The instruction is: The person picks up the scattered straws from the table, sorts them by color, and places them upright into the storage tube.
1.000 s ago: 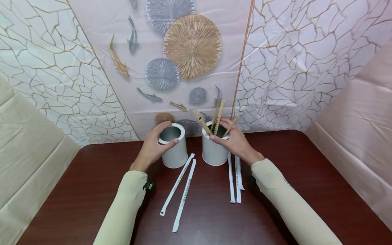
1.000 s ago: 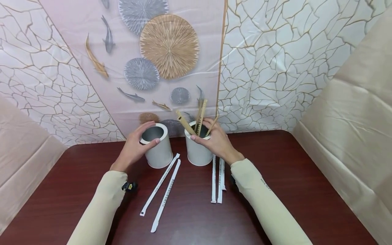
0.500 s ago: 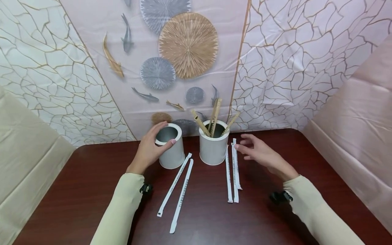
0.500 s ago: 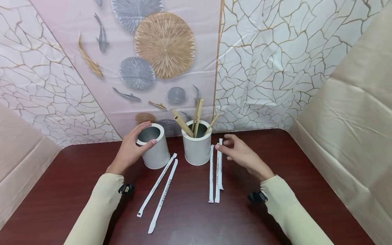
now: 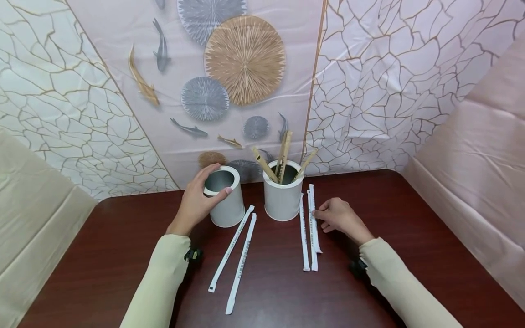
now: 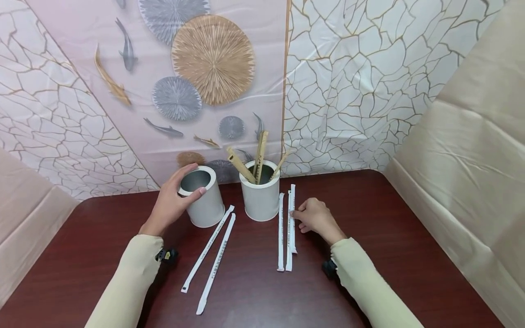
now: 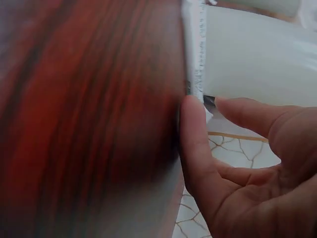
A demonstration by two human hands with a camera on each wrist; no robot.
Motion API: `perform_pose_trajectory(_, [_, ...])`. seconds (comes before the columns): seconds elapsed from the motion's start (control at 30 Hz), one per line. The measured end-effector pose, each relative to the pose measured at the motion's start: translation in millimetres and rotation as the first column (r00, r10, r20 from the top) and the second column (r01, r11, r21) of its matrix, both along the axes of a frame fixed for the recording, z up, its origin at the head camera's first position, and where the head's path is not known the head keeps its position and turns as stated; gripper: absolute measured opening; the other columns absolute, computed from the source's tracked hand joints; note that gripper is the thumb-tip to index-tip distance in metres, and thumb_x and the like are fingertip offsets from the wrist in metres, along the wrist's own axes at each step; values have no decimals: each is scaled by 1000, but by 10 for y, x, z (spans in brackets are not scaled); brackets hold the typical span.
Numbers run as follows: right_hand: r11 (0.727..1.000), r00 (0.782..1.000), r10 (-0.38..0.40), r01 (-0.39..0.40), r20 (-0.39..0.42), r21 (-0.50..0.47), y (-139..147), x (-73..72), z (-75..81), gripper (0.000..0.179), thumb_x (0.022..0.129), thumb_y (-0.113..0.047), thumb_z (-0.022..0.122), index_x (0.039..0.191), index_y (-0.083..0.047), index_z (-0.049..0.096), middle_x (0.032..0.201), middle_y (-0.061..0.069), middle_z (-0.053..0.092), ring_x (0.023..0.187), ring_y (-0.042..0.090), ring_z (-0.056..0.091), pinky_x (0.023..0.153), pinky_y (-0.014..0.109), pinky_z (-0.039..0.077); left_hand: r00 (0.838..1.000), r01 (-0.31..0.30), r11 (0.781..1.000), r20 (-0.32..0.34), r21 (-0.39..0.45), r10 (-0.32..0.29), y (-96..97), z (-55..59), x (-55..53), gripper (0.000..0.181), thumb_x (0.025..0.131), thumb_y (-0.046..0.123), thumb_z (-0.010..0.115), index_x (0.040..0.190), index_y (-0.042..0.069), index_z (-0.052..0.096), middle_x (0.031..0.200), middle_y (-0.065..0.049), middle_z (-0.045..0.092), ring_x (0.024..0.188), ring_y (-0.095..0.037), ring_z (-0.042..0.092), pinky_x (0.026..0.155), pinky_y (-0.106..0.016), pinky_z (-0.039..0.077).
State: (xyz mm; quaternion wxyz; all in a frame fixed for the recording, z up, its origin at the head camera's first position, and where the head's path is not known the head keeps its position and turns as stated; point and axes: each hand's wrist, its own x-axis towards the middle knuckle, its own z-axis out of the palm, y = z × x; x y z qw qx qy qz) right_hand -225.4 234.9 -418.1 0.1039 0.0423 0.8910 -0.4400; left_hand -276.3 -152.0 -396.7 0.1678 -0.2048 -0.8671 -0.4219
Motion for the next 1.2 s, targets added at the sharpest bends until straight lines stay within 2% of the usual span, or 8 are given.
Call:
perform_pose_trajectory(0.2, [973,999,31,-24,-26,230,-120,-89,20,19,96,-6,65,81,2,71,70,11,69,55,15,68,57,32,60,1000,6,1000,-5,13,-6,-5,-4,-6,72,91,39,83,154,17,55,158,-1,52,141,-28,52,109,-55,44])
perform_pose_trajectory(0.3, [942,999,52,-46,-10,334,-131,-107,73,21,96,-6,63,76,0,66,65,11,67,52,17,67,57,32,57,1000,14,1000,-5,17,-14,18,14,-13,73,90,40,83,154,17,55,158,-1,52,142,-27,51,110,-55,43])
perform_pose_trajectory(0.37, [934,998,59,-61,16,352,-134,-134,94,21,98,-9,65,79,0,63,65,12,66,52,17,68,59,32,57,1000,13,1000,2,19,-13,22,21,-12,74,90,41,83,154,17,55,158,0,52,142,-26,51,111,-54,43])
perform_pose_trajectory(0.5, [950,997,45,-61,60,305,-119,-205,94,26,99,-19,71,84,1,62,69,12,68,53,16,70,62,33,60,1000,-7,1000,14,17,7,-4,17,3,74,89,42,83,154,19,55,158,2,51,142,-26,51,111,-54,43])
perform_pose_trajectory(0.67, [964,997,8,-28,74,263,-54,-209,65,32,97,-26,72,80,0,68,70,11,71,55,16,72,68,34,61,1000,-9,1000,14,11,9,-21,4,-1,75,90,43,83,154,19,54,158,2,51,142,-26,51,110,-55,43])
perform_pose_trajectory(0.8, [994,999,-10,5,40,107,5,-159,65,22,97,-12,65,88,7,72,80,14,72,61,17,73,67,36,63,1000,2,1000,18,17,-2,-28,15,1,75,89,43,83,154,18,54,158,2,51,141,-25,51,111,-53,43])
perform_pose_trajectory(0.9, [1000,1000,-26,26,1,-1,69,-120,66,20,96,-3,58,100,12,71,89,17,70,66,16,71,65,35,64,1000,-4,1000,20,21,4,-6,13,-6,75,89,43,84,154,19,55,158,2,52,140,-25,51,110,-53,43])
perform_pose_trajectory(1.2, [1000,999,-15,15,-43,-14,-23,-98,59,18,101,-10,66,103,9,66,94,21,69,67,20,71,62,36,63,1000,2,1000,31,28,-2,1,22,4,75,89,41,85,154,20,55,159,3,51,141,-27,51,109,-55,44])
